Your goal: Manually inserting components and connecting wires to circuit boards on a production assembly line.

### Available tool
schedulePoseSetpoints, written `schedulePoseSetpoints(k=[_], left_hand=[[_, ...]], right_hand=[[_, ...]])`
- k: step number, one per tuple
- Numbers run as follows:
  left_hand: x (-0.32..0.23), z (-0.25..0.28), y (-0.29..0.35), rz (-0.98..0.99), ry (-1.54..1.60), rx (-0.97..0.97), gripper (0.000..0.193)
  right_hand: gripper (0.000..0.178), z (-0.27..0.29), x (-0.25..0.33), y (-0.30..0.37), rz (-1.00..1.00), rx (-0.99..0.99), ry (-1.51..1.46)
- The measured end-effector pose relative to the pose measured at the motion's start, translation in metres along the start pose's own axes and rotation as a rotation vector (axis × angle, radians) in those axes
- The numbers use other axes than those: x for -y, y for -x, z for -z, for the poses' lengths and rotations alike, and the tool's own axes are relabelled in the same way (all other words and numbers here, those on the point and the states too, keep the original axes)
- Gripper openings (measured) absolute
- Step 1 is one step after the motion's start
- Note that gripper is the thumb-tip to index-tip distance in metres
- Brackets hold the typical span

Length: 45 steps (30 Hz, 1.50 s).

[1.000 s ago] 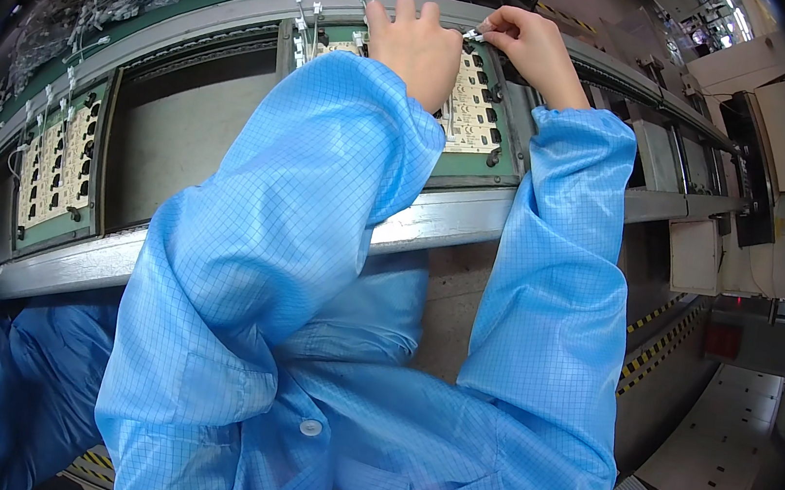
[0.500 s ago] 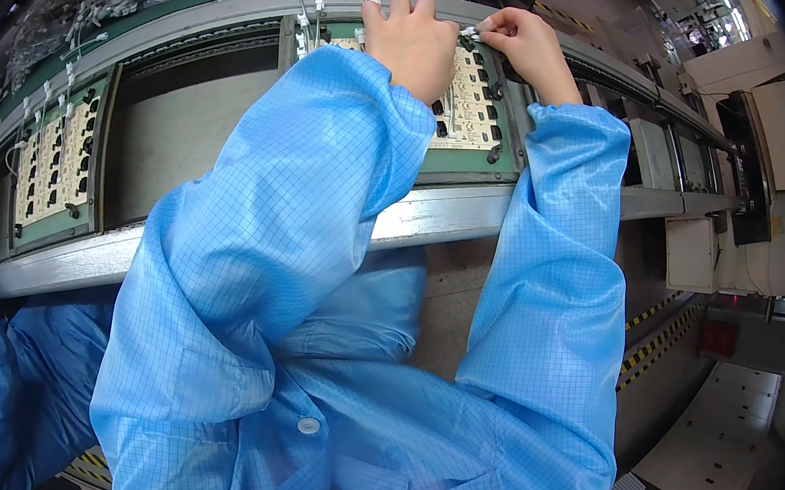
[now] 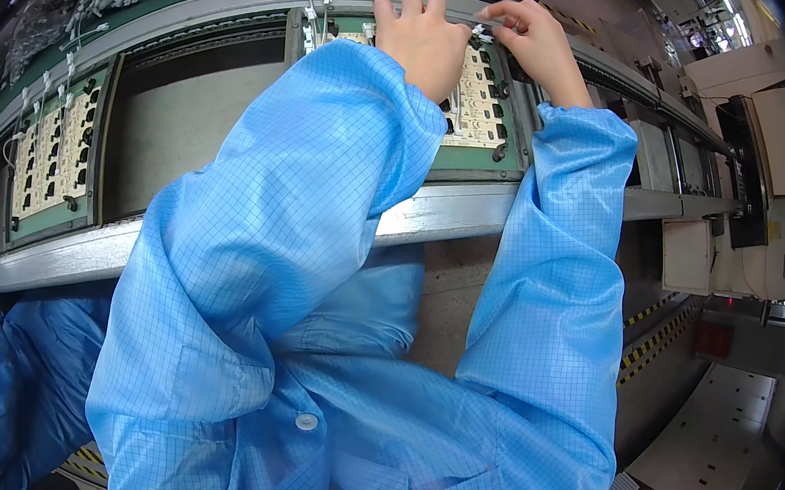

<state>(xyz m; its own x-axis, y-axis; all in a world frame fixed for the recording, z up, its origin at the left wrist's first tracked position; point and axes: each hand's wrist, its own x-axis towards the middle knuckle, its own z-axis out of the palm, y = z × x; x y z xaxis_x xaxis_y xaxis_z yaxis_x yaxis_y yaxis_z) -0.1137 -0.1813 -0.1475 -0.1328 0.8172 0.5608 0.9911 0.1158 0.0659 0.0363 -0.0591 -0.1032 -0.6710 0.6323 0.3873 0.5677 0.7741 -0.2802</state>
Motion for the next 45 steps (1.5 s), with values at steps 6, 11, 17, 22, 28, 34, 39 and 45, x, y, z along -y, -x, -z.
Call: schedulePoseSetpoints(k=[6, 11, 17, 22, 28, 34, 39, 45], left_hand=[[0.009, 0.001, -0.006, 0.104, 0.269, 0.010, 0.031], [0.033, 0.015, -0.010, 0.139, 0.592, 0.043, 0.031], [0.047, 0.016, -0.020, -0.024, 0.820, 0.110, 0.030], [0.072, 0.032, -0.036, 0.239, 0.607, 0.033, 0.026], [0.073, 0.037, -0.028, 0.266, -0.129, 0.123, 0.039], [0.059, 0.031, -0.030, 0.257, -0.180, 0.146, 0.036], [0.062, 0.014, -0.034, 0.301, -0.076, 0.119, 0.029], [0.065, 0.005, -0.035, 0.327, 0.270, 0.218, 0.034]], right_hand=[[0.023, -0.008, -0.037, -0.003, 0.004, 0.035, -0.019], [0.024, -0.014, -0.031, -0.004, 0.007, -0.051, -0.036], [0.021, -0.008, 0.018, 0.001, 0.055, 0.002, -0.202], [0.038, -0.009, 0.044, -0.003, 0.072, 0.157, -0.054], [0.035, -0.017, 0.056, -0.001, 0.095, 0.066, 0.230], [0.028, -0.035, 0.069, -0.002, 0.142, 0.010, 0.298], [0.024, -0.031, 0.070, -0.004, 0.174, -0.007, 0.266], [0.027, -0.012, 0.046, -0.005, 0.054, 0.089, -0.297]])
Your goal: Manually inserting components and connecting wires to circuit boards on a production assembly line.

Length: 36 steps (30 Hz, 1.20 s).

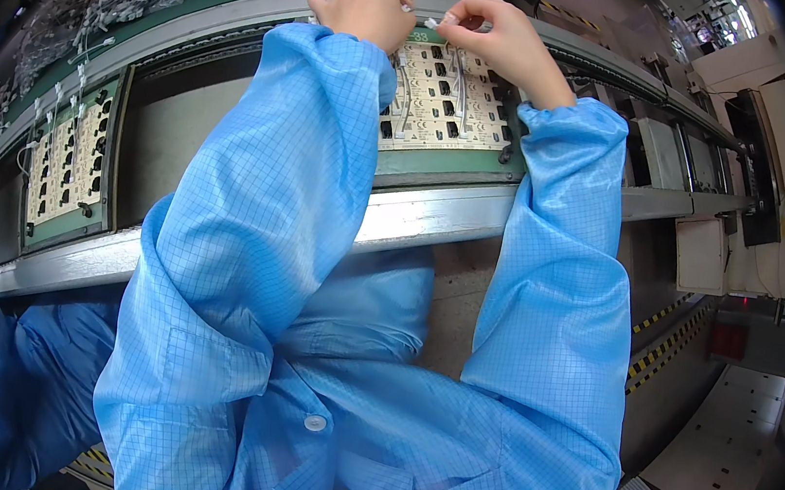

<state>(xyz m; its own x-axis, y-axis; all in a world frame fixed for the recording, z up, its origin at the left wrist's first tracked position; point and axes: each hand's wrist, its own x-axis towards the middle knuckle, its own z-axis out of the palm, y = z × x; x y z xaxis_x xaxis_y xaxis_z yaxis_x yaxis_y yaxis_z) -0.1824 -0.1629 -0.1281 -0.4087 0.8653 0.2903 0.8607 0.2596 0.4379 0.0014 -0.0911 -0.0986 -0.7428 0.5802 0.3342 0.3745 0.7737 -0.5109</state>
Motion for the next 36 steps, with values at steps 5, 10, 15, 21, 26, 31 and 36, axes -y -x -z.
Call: schedulePoseSetpoints(k=[5, 10, 15, 21, 26, 31, 36], left_hand=[[-0.005, 0.004, 0.007, -0.080, -0.097, -0.254, 0.023], [-0.012, -0.006, 0.015, -0.234, 0.264, -0.336, 0.018], [0.069, -0.112, -0.083, -0.394, 0.220, -0.732, 0.018], [-0.018, -0.003, 0.005, -0.268, 0.384, -0.085, 0.016], [-0.004, -0.030, -0.006, -0.388, 0.317, 0.046, 0.025], [-0.010, -0.013, 0.021, -0.613, 0.391, -0.212, 0.026], [0.000, -0.019, 0.014, -0.504, 0.315, -0.196, 0.033]], right_hand=[[0.029, -0.001, -0.004, 0.001, -0.070, -0.002, -0.016], [0.030, 0.002, -0.014, 0.012, -0.060, -0.056, -0.024], [0.028, -0.022, 0.009, -0.022, 0.015, 0.082, -0.068], [0.027, 0.004, -0.030, 0.008, -0.109, 0.015, -0.063], [0.027, 0.005, -0.031, -0.001, -0.071, 0.020, -0.018], [0.028, -0.003, -0.043, 0.004, -0.088, -0.041, 0.049], [0.028, -0.013, -0.033, 0.001, -0.035, -0.089, 0.213]])
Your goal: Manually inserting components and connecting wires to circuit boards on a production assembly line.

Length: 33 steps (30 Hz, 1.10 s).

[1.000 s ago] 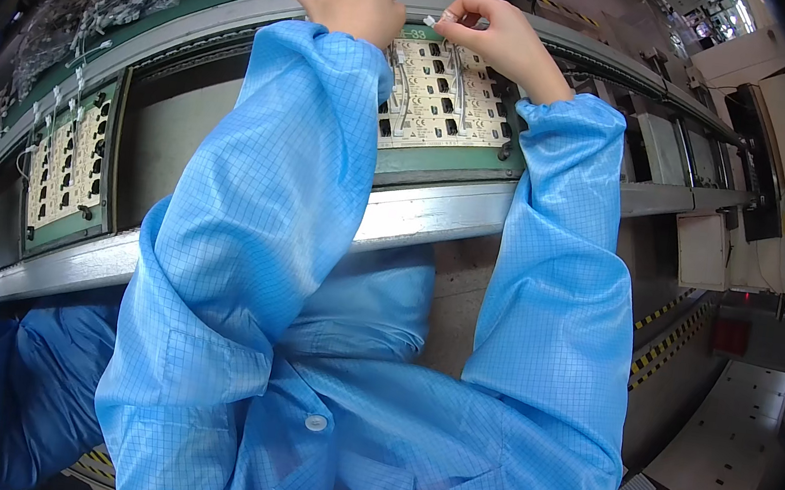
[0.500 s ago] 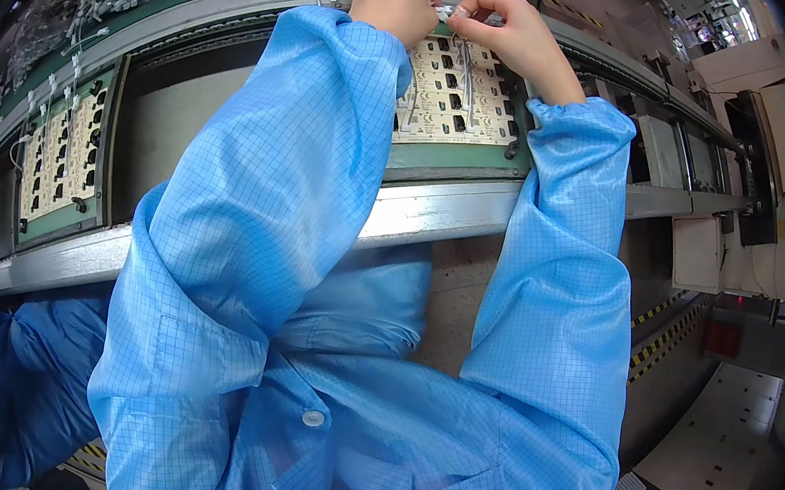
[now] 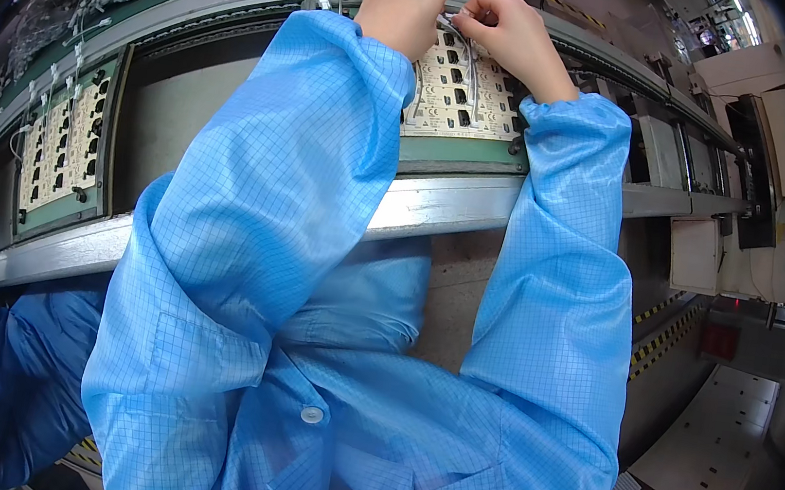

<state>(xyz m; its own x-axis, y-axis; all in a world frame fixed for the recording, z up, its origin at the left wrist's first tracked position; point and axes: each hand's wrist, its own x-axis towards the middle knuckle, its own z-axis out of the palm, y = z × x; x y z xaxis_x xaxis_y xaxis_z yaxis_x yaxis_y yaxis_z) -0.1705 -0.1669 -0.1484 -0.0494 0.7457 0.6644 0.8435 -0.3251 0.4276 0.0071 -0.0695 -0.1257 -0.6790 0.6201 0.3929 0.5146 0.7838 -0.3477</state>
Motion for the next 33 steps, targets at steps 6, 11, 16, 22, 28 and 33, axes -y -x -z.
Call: schedulePoseSetpoints(k=[6, 11, 16, 22, 28, 33], left_hand=[[-0.008, 0.017, 0.001, -0.003, -0.282, 0.014, 0.027], [-0.012, 0.090, -0.016, 0.338, -0.108, 0.131, 0.012], [0.015, 0.119, 0.017, 0.330, -0.685, 0.240, 0.030], [0.006, 0.083, 0.014, 0.396, -0.782, 0.232, 0.034], [0.020, 0.073, 0.014, 0.411, -0.672, 0.141, 0.029], [0.027, 0.073, 0.011, 0.490, -0.471, 0.124, 0.023]], right_hand=[[0.030, 0.000, 0.009, 0.001, 0.086, -0.081, 0.332], [0.020, 0.011, 0.029, 0.002, -0.007, -0.152, 0.104], [0.026, 0.005, 0.035, -0.003, 0.222, -0.204, 0.062], [0.029, -0.011, 0.055, -0.030, 0.090, -0.039, 0.243], [0.033, -0.025, 0.084, -0.047, -0.081, 0.065, 0.390], [0.034, -0.026, 0.064, -0.044, -0.047, 0.023, 0.354]])
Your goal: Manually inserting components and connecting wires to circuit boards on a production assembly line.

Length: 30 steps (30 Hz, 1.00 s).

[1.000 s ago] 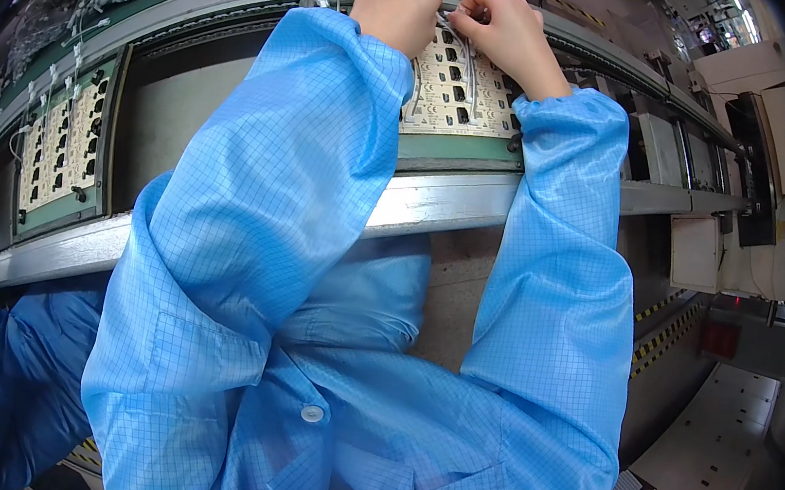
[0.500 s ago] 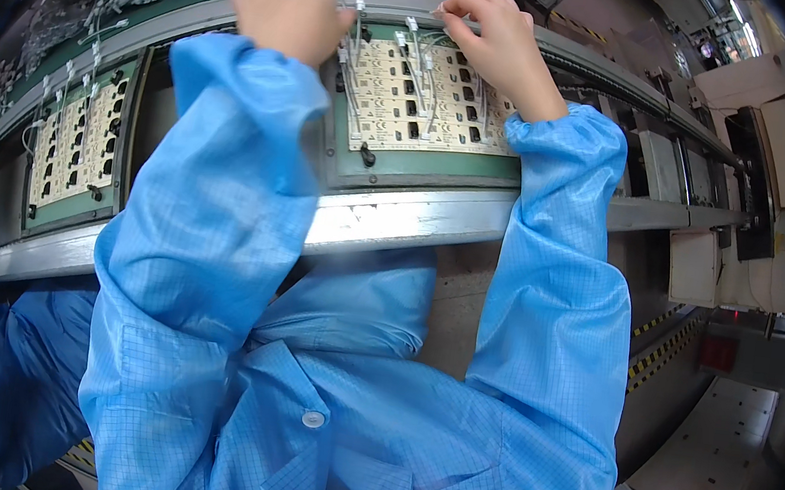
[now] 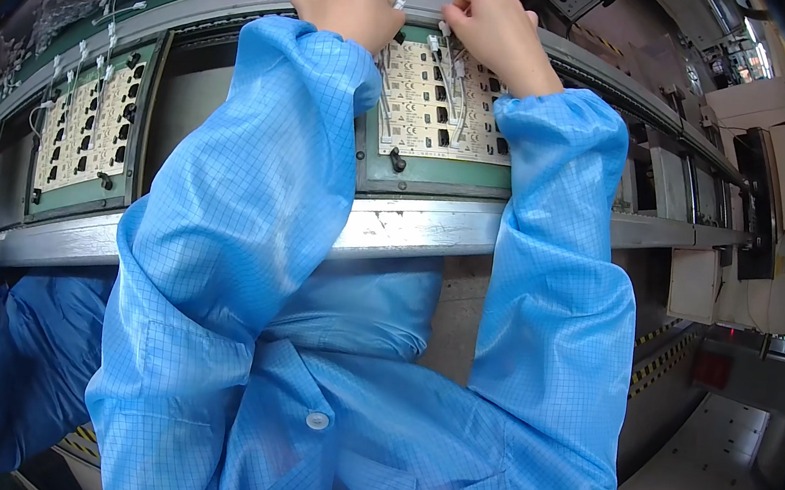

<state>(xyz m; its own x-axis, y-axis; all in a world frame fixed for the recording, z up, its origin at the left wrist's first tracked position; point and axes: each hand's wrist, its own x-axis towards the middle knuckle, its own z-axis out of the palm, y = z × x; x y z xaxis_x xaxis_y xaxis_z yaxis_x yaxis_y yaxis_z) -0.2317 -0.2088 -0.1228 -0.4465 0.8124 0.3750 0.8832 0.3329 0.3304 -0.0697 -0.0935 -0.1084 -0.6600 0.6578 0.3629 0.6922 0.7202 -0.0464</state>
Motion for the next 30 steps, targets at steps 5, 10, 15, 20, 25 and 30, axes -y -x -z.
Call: schedulePoseSetpoints(k=[5, 10, 15, 20, 25, 30], left_hand=[[0.008, 0.000, 0.003, 0.015, 0.020, -0.014, 0.023], [-0.017, 0.030, 0.023, -0.006, 0.140, -0.079, 0.012], [-0.007, 0.018, 0.026, -0.329, -0.007, -0.274, 0.009], [-0.016, 0.018, 0.027, -0.365, -0.032, -0.247, 0.009], [-0.016, 0.023, 0.028, -0.379, -0.066, -0.246, 0.011], [-0.017, 0.021, 0.029, -0.404, -0.231, -0.232, 0.012]], right_hand=[[0.022, 0.033, 0.030, 0.013, -0.088, -0.057, -0.149], [0.026, 0.038, 0.014, 0.023, -0.048, -0.077, -0.238], [0.026, 0.039, 0.037, 0.020, -0.024, -0.044, -0.200], [0.025, 0.027, 0.021, 0.018, 0.117, -0.107, -0.284], [0.027, 0.042, 0.028, 0.016, -0.098, 0.014, -0.227], [0.028, 0.057, 0.021, 0.017, -0.134, 0.071, -0.338]])
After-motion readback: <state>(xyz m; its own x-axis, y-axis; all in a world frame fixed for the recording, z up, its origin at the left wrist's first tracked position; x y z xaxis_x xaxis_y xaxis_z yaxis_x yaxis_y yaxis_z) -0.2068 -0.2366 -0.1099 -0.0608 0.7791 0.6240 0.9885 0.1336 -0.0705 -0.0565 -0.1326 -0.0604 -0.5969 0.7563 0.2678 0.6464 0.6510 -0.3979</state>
